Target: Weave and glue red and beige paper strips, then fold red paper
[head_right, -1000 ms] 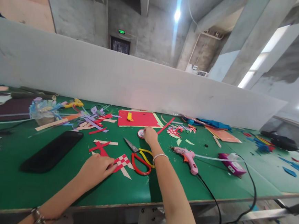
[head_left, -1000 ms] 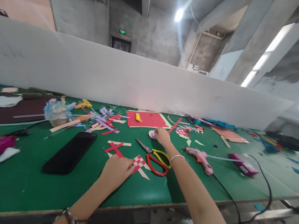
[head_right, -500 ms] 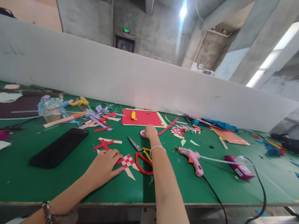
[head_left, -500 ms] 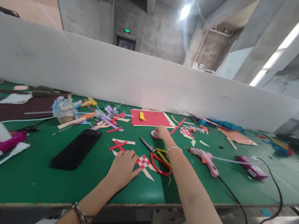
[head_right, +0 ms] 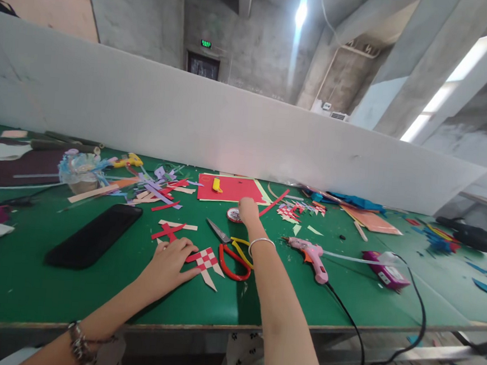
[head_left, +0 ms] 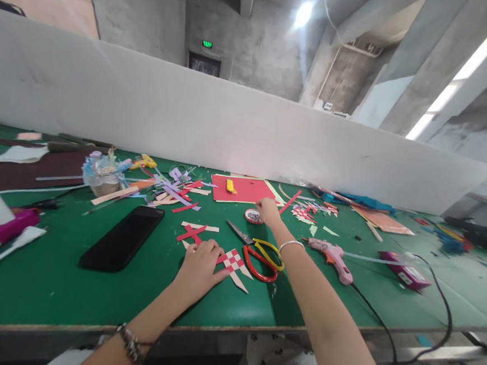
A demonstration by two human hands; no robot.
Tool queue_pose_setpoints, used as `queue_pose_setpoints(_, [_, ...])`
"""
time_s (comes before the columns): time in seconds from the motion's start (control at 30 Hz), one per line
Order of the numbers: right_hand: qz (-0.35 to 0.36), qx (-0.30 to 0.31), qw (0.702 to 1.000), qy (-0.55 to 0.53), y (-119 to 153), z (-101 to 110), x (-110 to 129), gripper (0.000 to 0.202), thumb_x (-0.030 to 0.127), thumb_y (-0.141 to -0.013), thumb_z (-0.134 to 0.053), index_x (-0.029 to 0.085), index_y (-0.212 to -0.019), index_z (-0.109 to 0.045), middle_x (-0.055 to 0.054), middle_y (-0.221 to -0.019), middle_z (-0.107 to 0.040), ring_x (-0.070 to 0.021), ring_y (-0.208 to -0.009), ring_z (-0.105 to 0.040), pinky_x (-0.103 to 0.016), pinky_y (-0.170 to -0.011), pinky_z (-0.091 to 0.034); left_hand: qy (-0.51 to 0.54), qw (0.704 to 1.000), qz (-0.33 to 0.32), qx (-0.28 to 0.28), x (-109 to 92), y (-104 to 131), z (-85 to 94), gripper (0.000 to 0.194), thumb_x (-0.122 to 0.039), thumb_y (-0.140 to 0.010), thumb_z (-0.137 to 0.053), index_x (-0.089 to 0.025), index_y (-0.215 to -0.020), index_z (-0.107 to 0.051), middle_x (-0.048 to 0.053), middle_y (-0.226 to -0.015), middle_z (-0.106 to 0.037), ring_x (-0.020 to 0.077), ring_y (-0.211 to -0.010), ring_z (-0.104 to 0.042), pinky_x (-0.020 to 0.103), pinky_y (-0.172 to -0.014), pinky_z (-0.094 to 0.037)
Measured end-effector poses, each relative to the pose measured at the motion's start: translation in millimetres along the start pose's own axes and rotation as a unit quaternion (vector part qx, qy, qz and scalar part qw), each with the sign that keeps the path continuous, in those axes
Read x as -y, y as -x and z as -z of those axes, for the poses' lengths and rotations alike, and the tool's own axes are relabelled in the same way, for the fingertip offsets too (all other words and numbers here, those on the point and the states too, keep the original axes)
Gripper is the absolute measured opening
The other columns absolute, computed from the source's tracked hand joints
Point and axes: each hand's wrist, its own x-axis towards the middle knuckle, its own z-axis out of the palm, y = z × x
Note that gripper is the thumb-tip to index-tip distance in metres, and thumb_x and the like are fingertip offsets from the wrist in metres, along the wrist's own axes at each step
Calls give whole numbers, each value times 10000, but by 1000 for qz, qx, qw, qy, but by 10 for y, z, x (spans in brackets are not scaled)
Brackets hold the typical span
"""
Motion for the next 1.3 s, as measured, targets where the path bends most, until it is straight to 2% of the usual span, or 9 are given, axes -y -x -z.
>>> queue_pose_setpoints(0.17, [24, -48, 988, -147, 263, 160, 118, 198, 186, -807, -506, 121, -927, -649, -98, -950, -661, -172, -898, -602, -287, -804, -455, 22, 1000, 11, -2, -14, 6, 22, 217, -362, -801, -476, -185, -907, -542, 74, -974, -583, 241, -938, -531, 403, -814, -288])
queue_pose_setpoints(0.33, [50, -43, 956, -285, 821, 200, 154, 291, 310, -751, -539, 138, -961, -645, -66, -880, -690, -155, -802, -633, -259, -724, -480, 87, 995, 37, 12, -66, 14, 110, 95, -251, -785, -457, -201, -847, -510, 8, -814, -621, 210, -827, -557, 418, -833, -256])
queue_pose_setpoints(0.47, [17, -10, 866, -499, 1294, 110, 90, 246, 347, -639, -663, 163, -801, -645, -38, -752, -684, -147, -727, -631, -268, -717, -481, 173, 983, 56, 15, -28, 23, 203, 126, -297, -796, -438, -235, -880, -509, -10, -850, -658, 195, -822, -564, 403, -861, -248])
queue_pose_setpoints(0.57, [-12, 16, 840, -542, 1506, 43, 45, 240, 348, -611, -701, 172, -753, -622, -15, -691, -672, -122, -657, -616, -254, -684, -479, 186, 980, 60, 36, 64, 49, 251, 147, -340, -789, -445, -254, -856, -544, -29, -838, -669, 188, -793, -564, 391, -857, -259])
queue_pose_setpoints(0.7, [-18, 14, 850, -525, 1596, -16, 67, 265, 344, -594, -713, 163, -768, -629, -23, -671, -677, -126, -628, -617, -263, -666, -486, 122, 991, 35, 47, 157, 104, 245, 150, -332, -768, -479, -244, -775, -601, -8, -782, -654, 201, -800, -564, 412, -851, -266])
queue_pose_setpoints(0.87, [61, -17, 896, -440, 1669, -101, 208, 179, 317, -683, -632, 164, -772, -660, -52, -731, -694, -166, -669, -647, -292, -661, -513, 136, 990, 23, -38, 49, 121, 232, 158, -323, -738, -541, -246, -851, -621, 27, -976, -623, 238, -946, -533, 428, -880, -299])
queue_pose_setpoints(0.97, [187, -100, 925, -317, 1765, -143, 281, 120, 257, -758, -567, 207, -788, -672, -31, -781, -697, -161, -726, -648, -288, -705, -517, 306, 951, 40, -30, -82, 113, 230, 244, -372, -773, -507, -228, -957, -579, 16, -903, -640, 190, -837, -577, 337, -802, -408])
queue_pose_setpoints(1.1, [304, -188, 911, -207, 1869, -185, 302, 167, 215, -822, -499, 240, -856, -661, -18, -791, -688, -156, -783, -639, -301, -773, -513, 459, 886, 60, -2, -199, 124, 186, 262, -396, -761, -525, -185, -904, -581, 24, -828, -648, 169, -780, -596, 265, -706, -461])
queue_pose_setpoints(1.3, [331, -204, 905, -170, 1906, -169, 281, 173, 191, -846, -473, 218, -875, -641, -41, -785, -658, -145, -746, -597, -281, -703, -503, 572, 813, 99, 44, -205, 105, 135, 307, -426, -701, -601, -160, -853, -618, 37, -820, -665, 176, -770, -601, 267, -671, -476])
